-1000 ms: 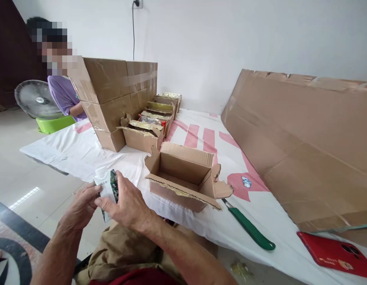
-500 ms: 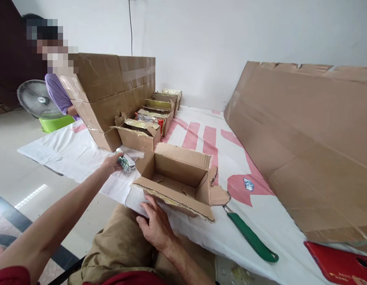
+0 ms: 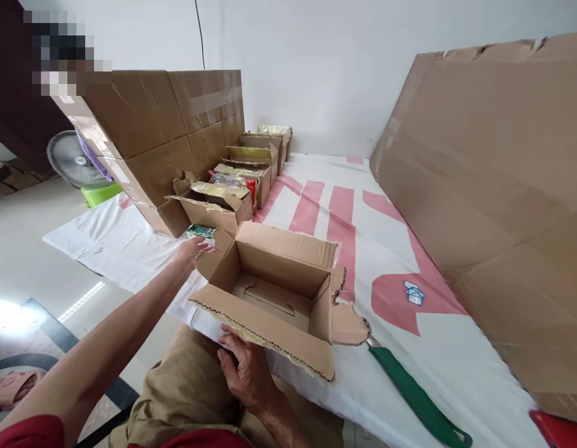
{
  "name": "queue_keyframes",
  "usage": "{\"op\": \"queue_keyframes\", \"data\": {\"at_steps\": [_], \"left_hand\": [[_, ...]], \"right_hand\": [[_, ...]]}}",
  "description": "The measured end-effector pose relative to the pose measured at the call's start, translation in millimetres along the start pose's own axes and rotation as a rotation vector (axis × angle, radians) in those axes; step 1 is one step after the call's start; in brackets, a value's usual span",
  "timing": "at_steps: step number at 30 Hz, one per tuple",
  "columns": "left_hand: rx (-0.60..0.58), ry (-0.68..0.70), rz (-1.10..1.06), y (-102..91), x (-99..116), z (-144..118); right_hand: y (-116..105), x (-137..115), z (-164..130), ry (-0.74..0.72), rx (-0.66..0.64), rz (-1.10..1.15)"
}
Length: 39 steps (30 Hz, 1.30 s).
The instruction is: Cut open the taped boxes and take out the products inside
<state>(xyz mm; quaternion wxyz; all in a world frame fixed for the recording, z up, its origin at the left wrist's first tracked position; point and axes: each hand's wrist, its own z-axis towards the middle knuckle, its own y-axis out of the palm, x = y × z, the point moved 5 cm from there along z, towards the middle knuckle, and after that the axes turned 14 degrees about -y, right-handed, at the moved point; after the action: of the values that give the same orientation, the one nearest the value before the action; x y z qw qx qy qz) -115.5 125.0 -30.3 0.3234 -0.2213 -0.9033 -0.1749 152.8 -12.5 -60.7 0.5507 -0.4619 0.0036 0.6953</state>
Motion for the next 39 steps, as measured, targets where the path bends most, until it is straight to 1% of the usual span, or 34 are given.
{"op": "queue_keyframes", "data": {"at_steps": [5, 8, 10, 12, 14, 15, 17, 18, 19, 21, 22, 24, 26, 27, 29, 30, 32, 33, 35, 37, 38, 39], "left_hand": [[-0.008, 0.041, 0.015, 11.4, 11.6, -4.5], [-0.04, 0.082, 0.073, 9.1, 12.9, -10.8], [-0.081, 0.122, 0.137, 1.3, 7.3, -20.5], [-0.146, 0.176, 0.212, -11.5, -0.7, -35.7], [-0.25, 0.222, 0.298, -27.6, -9.3, -53.8], [-0.314, 0.228, 0.346, -36.3, -14.3, -62.5], [-0.415, 0.211, 0.453, -54.4, -25.6, -76.7], [-0.465, 0.22, 0.545, -61.4, -31.3, -83.0], [-0.498, 0.232, 0.597, -67.3, -35.6, -88.4], [-0.562, 0.283, 0.659, -71.7, -40.5, -99.4], [-0.595, 0.31, 0.658, -69.9, -41.1, -105.3], [-0.679, 0.352, 0.641, -58.8, -41.5, -118.6], [-0.757, 0.366, 0.621, -42.2, -43.2, -132.1], [-0.787, 0.369, 0.611, -33.7, -44.6, -138.4], [-0.826, 0.381, 0.59, -19.9, -48.0, -149.4], [-0.828, 0.391, 0.574, -16.3, -49.2, -153.1], [-0.781, 0.414, 0.533, -18.3, -49.3, -154.6], [-0.733, 0.427, 0.514, -24.8, -47.9, -151.9], [-0.609, 0.461, 0.473, -48.5, -41.9, -140.5], [-0.489, 0.503, 0.43, -82.5, -31.6, -124.6], [-0.446, 0.516, 0.42, -100.5, -25.2, -116.2], [-0.386, 0.536, 0.385, -119.3, -16.6, -107.9]], "right_hand": [[-3.8, 3.8, 2.0, 0.048, -0.008, 0.047], [-3.8, 0.7, 4.3, 0.06, 0.016, 0.037], [-5.5, -7.6, 3.2, 0.042, 0.031, 0.032], [-10.2, -18.3, -3.1, 0.044, 0.008, 0.029], [-20.5, -29.2, -16.6, 0.061, -0.04, 0.017], [-28.3, -34.1, -26.1, 0.069, -0.061, 0.001], [-51.5, -41.0, -49.2, 0.085, -0.042, -0.064], [-66.2, -42.3, -61.5, 0.095, -0.008, -0.111], [-83.3, -42.2, -73.2, 0.107, 0.056, -0.173], [-118.2, -37.3, -91.6, 0.166, 0.18, -0.321], [-134.7, -32.2, -97.3, 0.227, 0.24, -0.394], [-160.8, -19.2, -99.3, 0.368, 0.332, -0.473], [-174.4, -7.0, -87.5, 0.433, 0.381, -0.441], [-176.9, -3.0, -77.3, 0.423, 0.39, -0.408], [-175.3, -0.4, -53.9, 0.367, 0.379, -0.354], [-172.1, -1.9, -43.1, 0.341, 0.371, -0.344], [-161.9, -8.8, -25.6, 0.306, 0.36, -0.334], [-155.2, -13.7, -18.7, 0.292, 0.358, -0.331], [-139.1, -24.4, -6.4, 0.254, 0.357, -0.316], [-118.2, -32.8, 8.9, 0.201, 0.333, -0.254], [-106.3, -35.7, 18.7, 0.171, 0.313, -0.216], [-93.9, -38.0, 30.1, 0.136, 0.294, -0.184]]}}
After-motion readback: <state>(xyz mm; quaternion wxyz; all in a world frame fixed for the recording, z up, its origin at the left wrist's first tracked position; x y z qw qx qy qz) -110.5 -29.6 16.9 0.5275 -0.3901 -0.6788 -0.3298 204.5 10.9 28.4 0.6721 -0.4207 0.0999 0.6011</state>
